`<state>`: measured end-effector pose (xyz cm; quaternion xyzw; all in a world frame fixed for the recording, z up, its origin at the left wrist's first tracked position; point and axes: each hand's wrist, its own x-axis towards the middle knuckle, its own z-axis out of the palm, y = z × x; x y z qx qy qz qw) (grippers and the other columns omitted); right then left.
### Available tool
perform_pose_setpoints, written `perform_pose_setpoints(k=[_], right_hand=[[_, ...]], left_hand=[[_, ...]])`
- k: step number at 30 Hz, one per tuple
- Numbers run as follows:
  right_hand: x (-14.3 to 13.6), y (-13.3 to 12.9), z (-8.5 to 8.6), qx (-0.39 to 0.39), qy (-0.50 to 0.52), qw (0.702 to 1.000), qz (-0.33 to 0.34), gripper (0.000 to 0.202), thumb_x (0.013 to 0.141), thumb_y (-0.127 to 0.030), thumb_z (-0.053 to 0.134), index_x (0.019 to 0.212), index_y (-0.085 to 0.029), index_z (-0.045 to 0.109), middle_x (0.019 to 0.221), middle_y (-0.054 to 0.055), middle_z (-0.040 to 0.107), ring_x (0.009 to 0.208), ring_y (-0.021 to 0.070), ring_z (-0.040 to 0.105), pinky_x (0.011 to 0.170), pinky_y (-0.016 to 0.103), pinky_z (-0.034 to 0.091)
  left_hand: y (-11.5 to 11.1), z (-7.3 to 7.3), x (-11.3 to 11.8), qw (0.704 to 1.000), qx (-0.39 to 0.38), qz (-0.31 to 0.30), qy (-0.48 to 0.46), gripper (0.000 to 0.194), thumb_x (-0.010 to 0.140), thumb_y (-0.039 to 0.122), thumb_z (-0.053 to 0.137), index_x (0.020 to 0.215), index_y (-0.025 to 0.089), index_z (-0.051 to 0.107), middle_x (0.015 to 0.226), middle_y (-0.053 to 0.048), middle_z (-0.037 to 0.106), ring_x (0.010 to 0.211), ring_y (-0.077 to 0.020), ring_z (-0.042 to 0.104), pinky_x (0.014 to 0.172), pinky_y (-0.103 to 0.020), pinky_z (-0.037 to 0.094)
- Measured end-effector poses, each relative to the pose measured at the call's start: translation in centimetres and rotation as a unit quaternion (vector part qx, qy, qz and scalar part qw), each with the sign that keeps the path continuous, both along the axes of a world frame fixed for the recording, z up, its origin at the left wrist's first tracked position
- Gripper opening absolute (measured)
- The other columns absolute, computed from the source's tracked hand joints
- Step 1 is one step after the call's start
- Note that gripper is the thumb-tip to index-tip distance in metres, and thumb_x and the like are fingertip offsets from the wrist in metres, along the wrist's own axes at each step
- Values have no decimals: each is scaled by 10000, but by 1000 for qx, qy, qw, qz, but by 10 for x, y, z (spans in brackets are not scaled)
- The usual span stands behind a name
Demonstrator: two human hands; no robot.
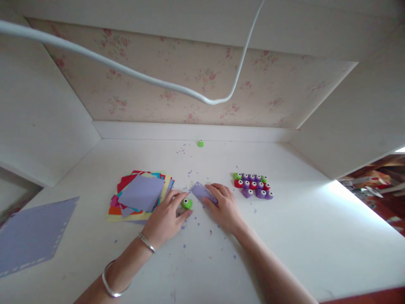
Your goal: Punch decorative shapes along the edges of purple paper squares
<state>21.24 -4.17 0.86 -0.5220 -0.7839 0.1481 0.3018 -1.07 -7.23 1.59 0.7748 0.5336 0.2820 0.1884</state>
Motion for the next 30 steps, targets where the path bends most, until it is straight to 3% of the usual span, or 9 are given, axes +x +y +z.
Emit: perform_pose_setpoints(k=[3,7,11,18,21,24,27,30], right_hand=[[-3,3,-5,-5,-37,999,-13,252,909,-349,563,1119,-298,692,1212,82,629,1146,290,520,972,482,414],[-3,4,-4,-18,-19,1000,-8,165,904,-274,559,902,-231,717,1130,72,669,1081,256,560,959,426,430],[-2,1,-2,-31,12,999,2,137,909,-228,509,907,-203,644,1121,84,676,1057,245,582,953,419,425],[-2,-4,8,-142,169,974,-50,218,960,-417,404,954,-228,512,1238,120,630,956,229,644,823,383,477],[-5,-4,8,-174,244,951,-69,292,936,-505,441,936,-222,509,1188,116,647,832,203,642,694,328,484],[-13,-9,8,-193,337,920,-47,298,918,-514,491,920,-217,512,1223,110,608,788,168,623,617,283,478],[-23,-18,10,-182,387,904,15,221,917,-440,542,893,-220,548,1299,92,536,975,184,611,736,294,507],[-30,-28,12,-170,397,899,67,147,909,-370,583,885,-225,593,1312,82,513,1123,207,560,858,325,495]], left_hand=[[0,-2,6,1000,16,16,20,334,888,361,613,1182,214,551,1106,-72,575,1039,-243,598,930,-394,496],[1,-4,8,999,23,8,32,224,930,299,551,1141,226,574,1066,-62,589,1003,-229,612,905,-391,504],[1,-4,5,1000,12,-4,7,259,922,226,539,1181,227,554,1102,-64,585,997,-214,615,899,-371,512],[-3,-1,4,999,23,-2,-37,314,865,107,515,1156,209,572,1141,-84,557,1027,-205,594,922,-357,499],[-7,7,10,997,42,28,-63,242,879,198,555,1116,199,602,1097,-84,579,1006,-212,594,928,-366,482],[-12,19,20,991,4,60,-117,228,892,367,582,1030,195,637,970,-59,638,823,-184,617,793,-316,509],[-16,28,27,978,-70,76,-180,280,880,452,588,956,192,657,832,-27,671,660,-153,604,635,-252,488],[-17,30,28,964,-107,92,-224,315,879,479,577,843,180,670,729,-17,674,635,-155,603,593,-230,455]])
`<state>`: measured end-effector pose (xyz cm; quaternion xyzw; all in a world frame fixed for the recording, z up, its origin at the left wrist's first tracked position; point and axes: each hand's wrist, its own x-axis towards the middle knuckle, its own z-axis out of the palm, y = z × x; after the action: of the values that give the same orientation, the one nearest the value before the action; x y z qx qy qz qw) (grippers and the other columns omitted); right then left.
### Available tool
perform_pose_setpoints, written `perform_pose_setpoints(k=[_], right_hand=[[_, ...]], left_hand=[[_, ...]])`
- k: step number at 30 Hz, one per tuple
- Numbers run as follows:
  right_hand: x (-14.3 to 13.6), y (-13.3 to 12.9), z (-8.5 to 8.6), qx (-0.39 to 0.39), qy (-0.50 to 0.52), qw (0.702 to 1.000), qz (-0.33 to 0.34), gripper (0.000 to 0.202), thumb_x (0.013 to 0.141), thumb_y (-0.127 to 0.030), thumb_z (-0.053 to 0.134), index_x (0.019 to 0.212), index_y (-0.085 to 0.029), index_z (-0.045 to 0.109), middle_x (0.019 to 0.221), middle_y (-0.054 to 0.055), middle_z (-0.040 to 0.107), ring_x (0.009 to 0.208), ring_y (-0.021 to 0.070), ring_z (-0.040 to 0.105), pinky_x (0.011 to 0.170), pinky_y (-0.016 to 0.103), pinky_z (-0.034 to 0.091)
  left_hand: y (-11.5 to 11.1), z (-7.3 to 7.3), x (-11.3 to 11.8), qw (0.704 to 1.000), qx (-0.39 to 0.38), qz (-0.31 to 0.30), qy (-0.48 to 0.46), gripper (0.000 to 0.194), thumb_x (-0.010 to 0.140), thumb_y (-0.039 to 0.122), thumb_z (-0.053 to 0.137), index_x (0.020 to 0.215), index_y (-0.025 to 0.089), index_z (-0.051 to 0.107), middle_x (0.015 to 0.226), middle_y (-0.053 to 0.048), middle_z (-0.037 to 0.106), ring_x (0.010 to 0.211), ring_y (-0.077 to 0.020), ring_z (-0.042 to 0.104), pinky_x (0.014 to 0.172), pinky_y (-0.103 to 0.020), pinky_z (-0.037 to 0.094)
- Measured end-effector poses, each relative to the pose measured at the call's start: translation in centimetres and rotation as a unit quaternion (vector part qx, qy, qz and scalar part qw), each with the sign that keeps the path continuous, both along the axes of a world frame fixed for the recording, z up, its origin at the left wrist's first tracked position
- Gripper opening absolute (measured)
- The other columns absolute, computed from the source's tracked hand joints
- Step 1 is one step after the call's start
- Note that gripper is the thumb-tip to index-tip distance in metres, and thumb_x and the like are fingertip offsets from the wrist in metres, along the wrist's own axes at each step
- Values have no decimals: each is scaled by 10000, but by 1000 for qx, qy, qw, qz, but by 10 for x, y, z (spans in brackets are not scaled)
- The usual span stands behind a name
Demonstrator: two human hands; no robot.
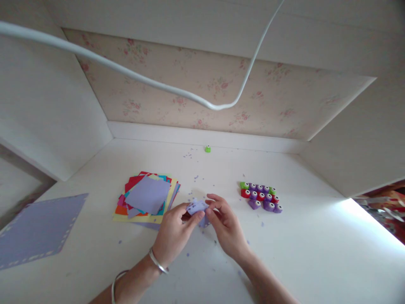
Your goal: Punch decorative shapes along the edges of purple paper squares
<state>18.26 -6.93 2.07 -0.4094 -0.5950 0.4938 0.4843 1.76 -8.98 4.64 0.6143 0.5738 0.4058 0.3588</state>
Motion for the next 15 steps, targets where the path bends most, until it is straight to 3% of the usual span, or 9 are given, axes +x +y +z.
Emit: perform_pose_setpoints(k=[2,5,7,12,15], right_hand=[[-2,-3,1,-8,0,1000,20,126,904,-351,596,899,-225,604,1267,81,550,1049,189,590,833,316,495],[-2,-4,0,-45,9,998,38,136,893,-352,616,911,-221,588,958,44,661,774,133,618,667,264,481],[-2,-3,0,-72,34,996,48,166,878,-361,637,939,-221,572,805,13,661,680,123,605,590,246,455],[-1,0,0,-114,71,991,13,275,813,-397,706,968,-211,576,829,36,695,675,136,620,562,245,455],[-1,3,1,-119,80,989,-38,306,777,-407,741,949,-207,586,794,25,693,633,119,598,535,229,438]], left_hand=[[1,-1,-2,999,-21,8,-23,349,874,494,572,785,172,671,674,-13,661,614,-155,586,564,-224,429],[3,-3,-5,995,-59,-7,-85,352,845,506,605,795,166,676,674,-10,663,620,-152,581,556,-215,420],[5,-4,-6,986,-83,-21,-141,333,820,492,642,869,165,682,749,-21,695,676,-162,609,593,-216,445],[8,-9,-4,968,-123,-4,-218,413,776,481,699,1041,167,654,867,-46,726,751,-175,644,626,-225,480],[8,-11,-4,969,-129,3,-210,413,759,495,710,990,156,660,825,-51,718,749,-183,647,630,-239,494]])
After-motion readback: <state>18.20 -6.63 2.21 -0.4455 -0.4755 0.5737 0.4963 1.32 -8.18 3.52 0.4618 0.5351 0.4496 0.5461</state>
